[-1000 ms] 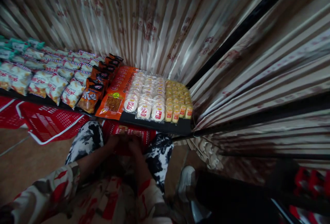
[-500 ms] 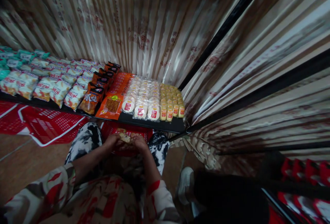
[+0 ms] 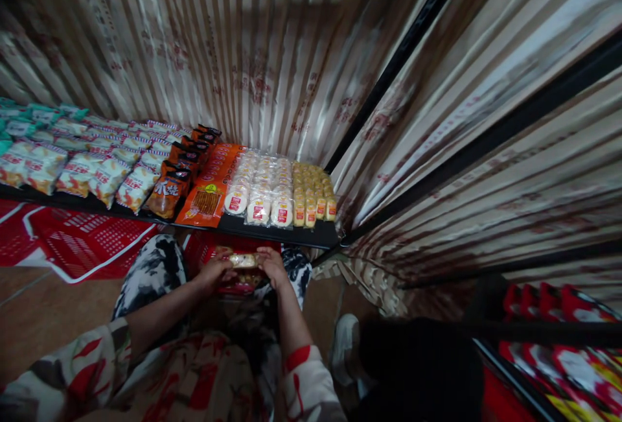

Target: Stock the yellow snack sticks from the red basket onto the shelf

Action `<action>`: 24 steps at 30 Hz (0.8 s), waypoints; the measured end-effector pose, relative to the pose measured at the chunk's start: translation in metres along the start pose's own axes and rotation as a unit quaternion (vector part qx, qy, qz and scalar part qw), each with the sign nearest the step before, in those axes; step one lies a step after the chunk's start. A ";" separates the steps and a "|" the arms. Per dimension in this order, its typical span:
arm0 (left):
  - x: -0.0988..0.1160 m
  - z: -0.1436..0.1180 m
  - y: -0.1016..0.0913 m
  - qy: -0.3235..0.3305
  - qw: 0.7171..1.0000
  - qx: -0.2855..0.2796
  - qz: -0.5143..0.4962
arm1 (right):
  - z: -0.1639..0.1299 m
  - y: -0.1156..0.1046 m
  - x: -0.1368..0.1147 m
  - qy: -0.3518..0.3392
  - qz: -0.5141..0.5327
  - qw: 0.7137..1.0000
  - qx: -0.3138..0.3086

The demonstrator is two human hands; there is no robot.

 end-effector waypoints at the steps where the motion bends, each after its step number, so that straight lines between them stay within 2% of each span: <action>1: 0.001 -0.004 0.002 0.002 1.000 -0.007 0.006 | -0.001 -0.003 -0.003 0.002 0.001 1.000 0.004; 6: 0.005 -0.022 0.018 0.007 0.999 -0.041 0.034 | -0.009 -0.020 -0.021 -0.005 0.004 1.000 0.013; 12: 0.012 -0.033 0.045 0.065 0.993 -0.092 -0.025 | -0.024 -0.047 -0.046 -0.061 0.008 0.998 0.014; 16: 0.021 -0.035 0.065 0.096 0.985 -0.127 -0.066 | -0.037 -0.066 -0.060 -0.117 -0.003 0.993 0.024; 20: 0.031 -0.032 0.087 0.096 0.984 -0.126 -0.081 | -0.050 -0.083 -0.069 -0.159 -0.005 0.986 0.058; 24: 0.039 -0.027 0.106 0.113 0.982 -0.137 -0.068 | -0.063 -0.095 -0.069 -0.160 0.021 0.982 0.095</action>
Point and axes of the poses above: each hand's wrist, its own z-axis towards the middle knuckle, its own y-axis out of the palm, x = y × z, the point moved 2 cm from there along z, towards the middle knuckle
